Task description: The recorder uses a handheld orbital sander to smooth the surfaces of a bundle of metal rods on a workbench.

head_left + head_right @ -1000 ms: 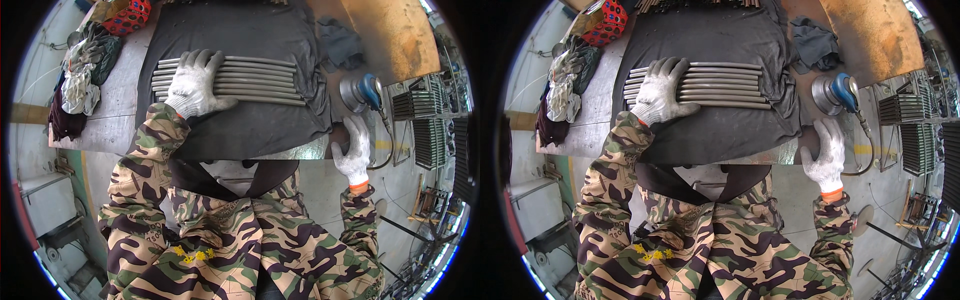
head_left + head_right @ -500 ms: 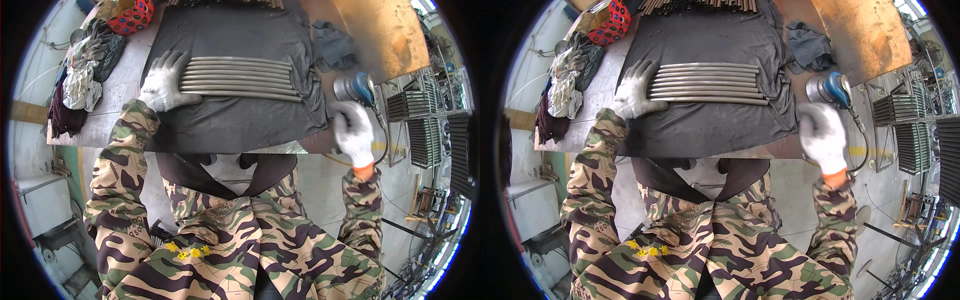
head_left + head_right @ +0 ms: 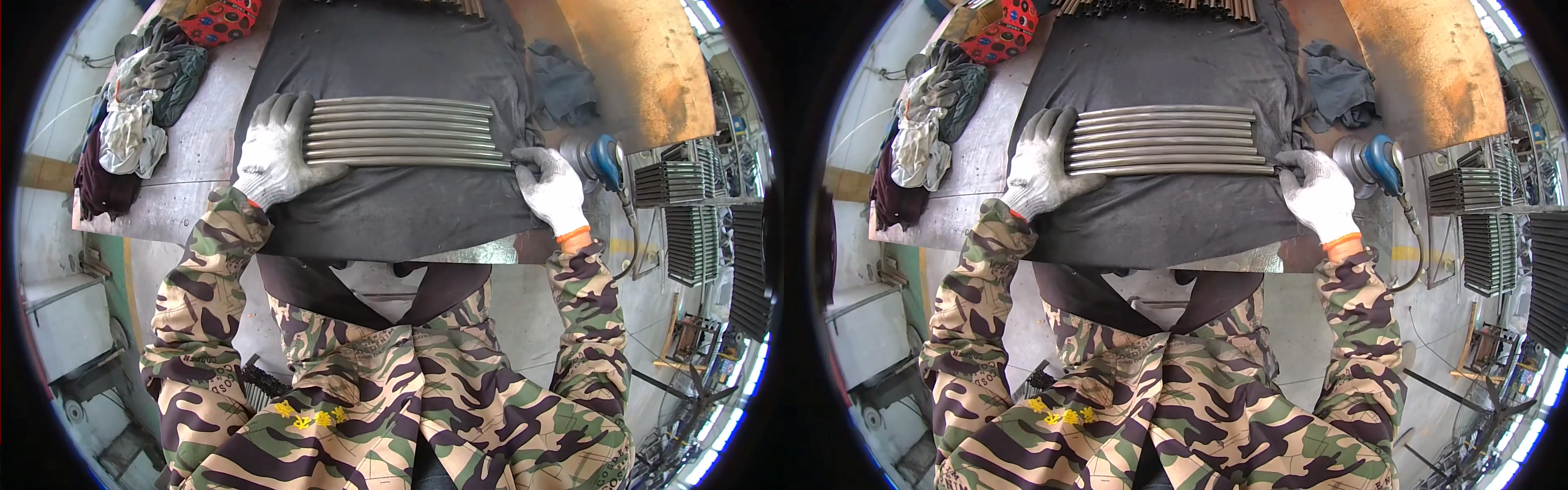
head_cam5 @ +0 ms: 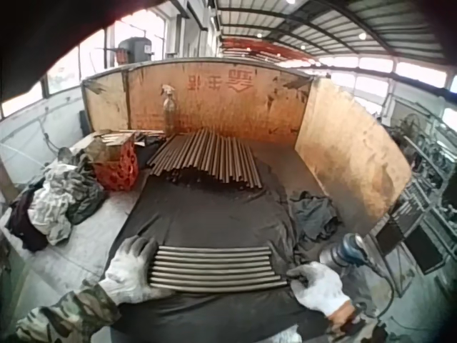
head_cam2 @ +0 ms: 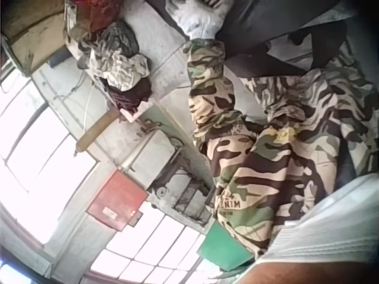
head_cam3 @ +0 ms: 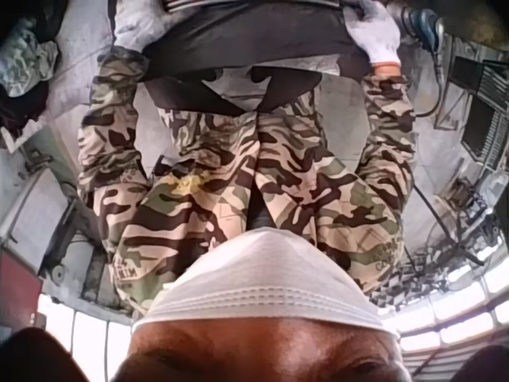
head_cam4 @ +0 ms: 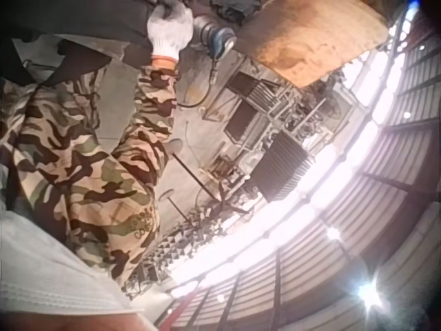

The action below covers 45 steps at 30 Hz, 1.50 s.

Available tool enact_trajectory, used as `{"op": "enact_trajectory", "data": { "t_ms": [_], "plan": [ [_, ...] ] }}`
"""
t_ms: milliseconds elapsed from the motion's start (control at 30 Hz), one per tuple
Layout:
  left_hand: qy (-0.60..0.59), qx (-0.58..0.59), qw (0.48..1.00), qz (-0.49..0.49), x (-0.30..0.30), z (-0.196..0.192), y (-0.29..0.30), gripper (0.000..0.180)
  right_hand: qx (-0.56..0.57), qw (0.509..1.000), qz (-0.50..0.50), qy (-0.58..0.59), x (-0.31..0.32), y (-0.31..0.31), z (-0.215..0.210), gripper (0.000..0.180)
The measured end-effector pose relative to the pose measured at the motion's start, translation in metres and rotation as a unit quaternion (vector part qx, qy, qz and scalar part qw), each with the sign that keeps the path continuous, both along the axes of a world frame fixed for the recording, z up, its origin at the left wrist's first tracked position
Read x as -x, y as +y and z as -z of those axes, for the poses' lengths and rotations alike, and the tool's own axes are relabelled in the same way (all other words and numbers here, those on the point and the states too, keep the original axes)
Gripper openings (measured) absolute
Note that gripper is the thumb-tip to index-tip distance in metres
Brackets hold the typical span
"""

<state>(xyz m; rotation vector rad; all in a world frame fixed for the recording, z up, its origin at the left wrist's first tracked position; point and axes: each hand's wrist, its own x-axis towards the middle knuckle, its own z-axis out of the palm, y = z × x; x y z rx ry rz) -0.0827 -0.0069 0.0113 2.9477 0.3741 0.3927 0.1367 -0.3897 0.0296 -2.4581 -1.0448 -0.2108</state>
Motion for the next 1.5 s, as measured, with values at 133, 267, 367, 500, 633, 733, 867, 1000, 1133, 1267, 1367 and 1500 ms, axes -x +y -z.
{"op": "enact_trajectory", "data": {
  "t_ms": [133, 267, 367, 500, 633, 733, 867, 1000, 1133, 1267, 1367, 1500],
  "plan": [
    [-0.060, 0.001, 0.998, 0.021, 0.006, 0.002, 0.017, 0.118, 0.023, 0.992, 0.001, -0.121, 0.016, 0.004, -0.021, 0.017],
    [-0.008, 0.029, 0.999, 0.013, 0.013, 0.004, 0.021, 0.115, 0.058, 0.982, -0.040, -0.176, 0.018, 0.016, 0.007, 0.018],
    [0.036, 0.042, 0.998, 0.003, 0.012, -0.004, 0.017, 0.118, 0.050, 0.989, -0.044, -0.131, 0.023, 0.025, 0.003, 0.018],
    [0.013, 0.002, 1.000, 0.018, 0.009, 0.003, 0.019, 0.107, -0.031, 0.999, 0.031, -0.027, 0.016, 0.022, -0.018, 0.026],
    [-0.120, -0.061, 0.989, 0.055, 0.008, 0.011, 0.022, 0.083, -0.079, 0.997, -0.027, -0.002, 0.019, 0.049, -0.057, 0.026],
    [-0.113, -0.026, 0.992, 0.056, 0.012, 0.012, 0.024, 0.085, -0.088, 0.987, -0.124, -0.045, 0.012, 0.101, -0.050, 0.026],
    [-0.119, -0.011, 0.992, 0.034, 0.004, 0.019, 0.018, 0.087, -0.051, 0.984, -0.061, -0.159, 0.004, 0.164, 0.020, 0.039],
    [-0.108, 0.015, 0.994, 0.017, 0.009, 0.018, 0.014, 0.086, -0.220, 0.962, -0.064, 0.150, 0.008, 0.182, 0.003, 0.039],
    [-0.110, 0.009, 0.994, 0.000, 0.013, 0.016, 0.010, 0.085, -0.127, 0.986, -0.047, 0.100, -0.003, 0.171, -0.019, 0.040],
    [-0.122, 0.018, 0.992, 0.005, 0.005, 0.016, 0.009, 0.081, -0.055, 0.949, -0.167, -0.260, -0.005, 0.153, -0.012, 0.044],
    [-0.119, -0.005, 0.993, 0.017, 0.000, 0.010, 0.006, 0.068, 0.003, 0.939, -0.269, -0.215, 0.036, 0.179, -0.007, 0.049],
    [-0.109, -0.003, 0.994, 0.022, 0.004, 0.017, 0.008, 0.059, 0.010, 0.951, -0.282, -0.129, 0.080, 0.234, 0.007, 0.056]
  ]
}}
